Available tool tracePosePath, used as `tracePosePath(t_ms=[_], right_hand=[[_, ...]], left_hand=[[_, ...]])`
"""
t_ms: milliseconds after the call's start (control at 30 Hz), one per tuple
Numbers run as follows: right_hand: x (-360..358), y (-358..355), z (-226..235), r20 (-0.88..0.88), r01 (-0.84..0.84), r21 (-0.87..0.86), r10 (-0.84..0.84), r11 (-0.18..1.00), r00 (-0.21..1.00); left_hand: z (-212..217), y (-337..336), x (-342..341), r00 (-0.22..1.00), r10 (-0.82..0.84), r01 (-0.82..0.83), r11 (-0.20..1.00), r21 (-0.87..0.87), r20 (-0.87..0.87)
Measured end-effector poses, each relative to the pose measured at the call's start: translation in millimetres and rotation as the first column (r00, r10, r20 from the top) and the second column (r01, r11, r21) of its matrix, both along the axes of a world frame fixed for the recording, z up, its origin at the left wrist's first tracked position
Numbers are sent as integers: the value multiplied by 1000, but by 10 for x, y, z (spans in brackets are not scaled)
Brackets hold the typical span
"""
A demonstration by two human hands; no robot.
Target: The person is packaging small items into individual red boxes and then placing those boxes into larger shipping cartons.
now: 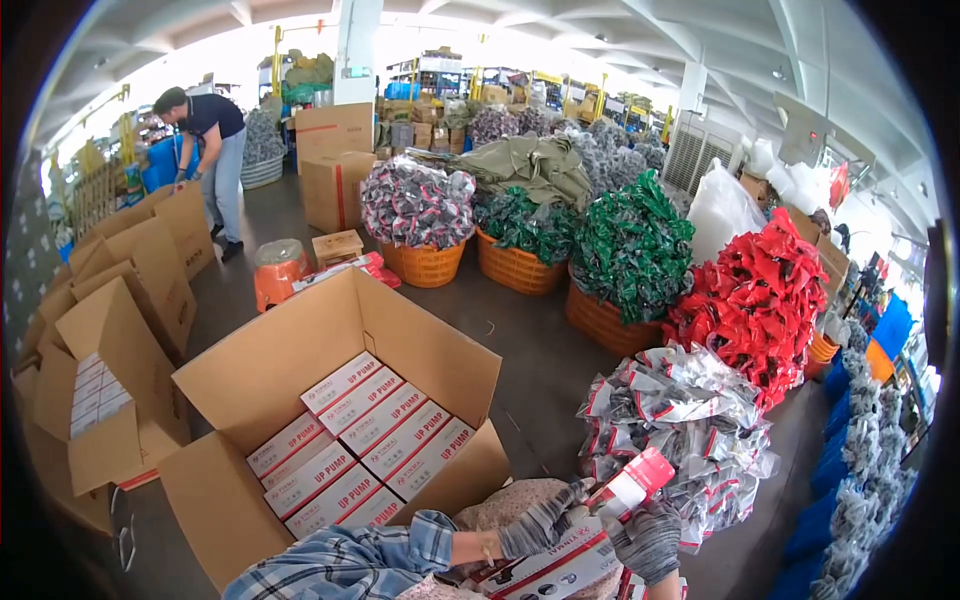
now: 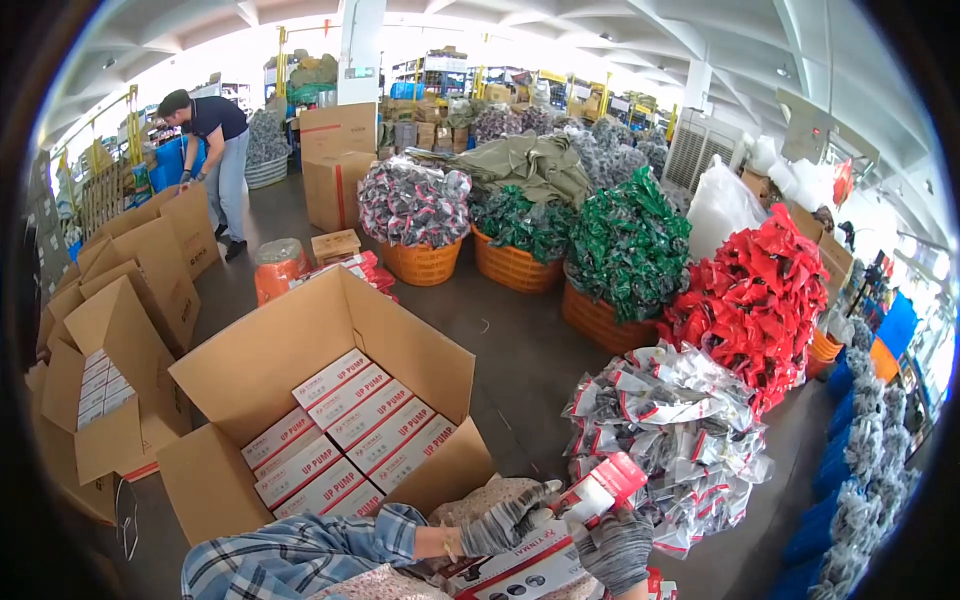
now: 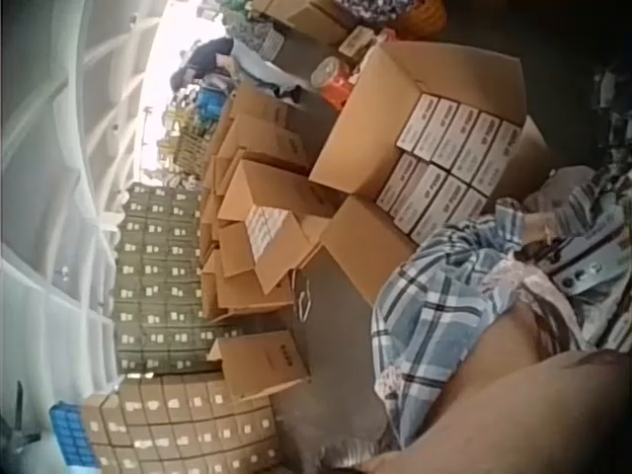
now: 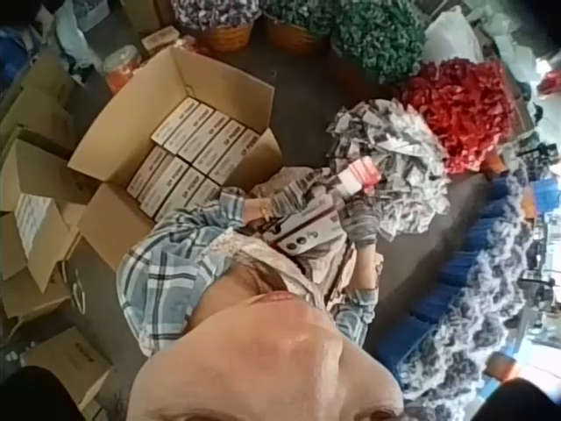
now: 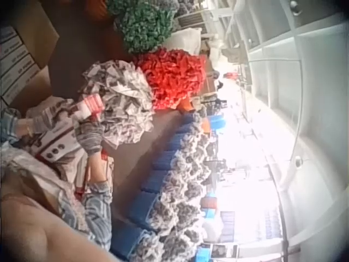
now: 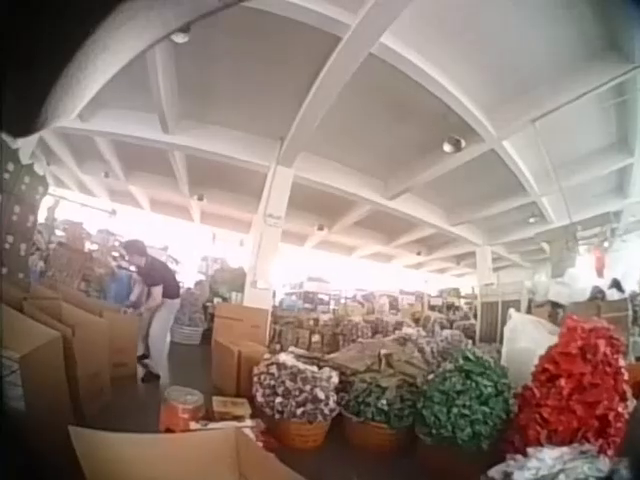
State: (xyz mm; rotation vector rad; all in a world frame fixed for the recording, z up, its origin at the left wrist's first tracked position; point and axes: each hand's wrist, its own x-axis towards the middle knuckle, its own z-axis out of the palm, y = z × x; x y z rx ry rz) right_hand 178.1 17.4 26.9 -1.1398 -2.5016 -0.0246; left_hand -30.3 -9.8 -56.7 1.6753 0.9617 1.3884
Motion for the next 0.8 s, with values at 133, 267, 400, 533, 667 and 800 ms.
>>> tracePosePath(t_ms=[133,267,400,533,667,800], right_hand=[[65,-23,-93,-147,-87,5,86,996,985],[-98,-128,237,-190,-172,116,192,978,963],[-450,-123,403,-328,-165,538,386,827,862],[-597,-66,437,-650,-101,221,224,970,726],[-976,-30,255,-930,64,224,194,972,313],[-707,-110,-108,-936,-172,-78,-12,982,351]], left_hand=[[259,-199,53,891,93,-124,991,-42,-445],[622,-116,59,927,-122,55,980,-194,-355],[1032,12,-19,946,-313,325,906,271,-90],[797,52,-139,898,-427,422,904,67,106],[537,131,-276,786,-477,567,809,-153,392],[441,-11,-153,714,-436,618,760,-200,548]])
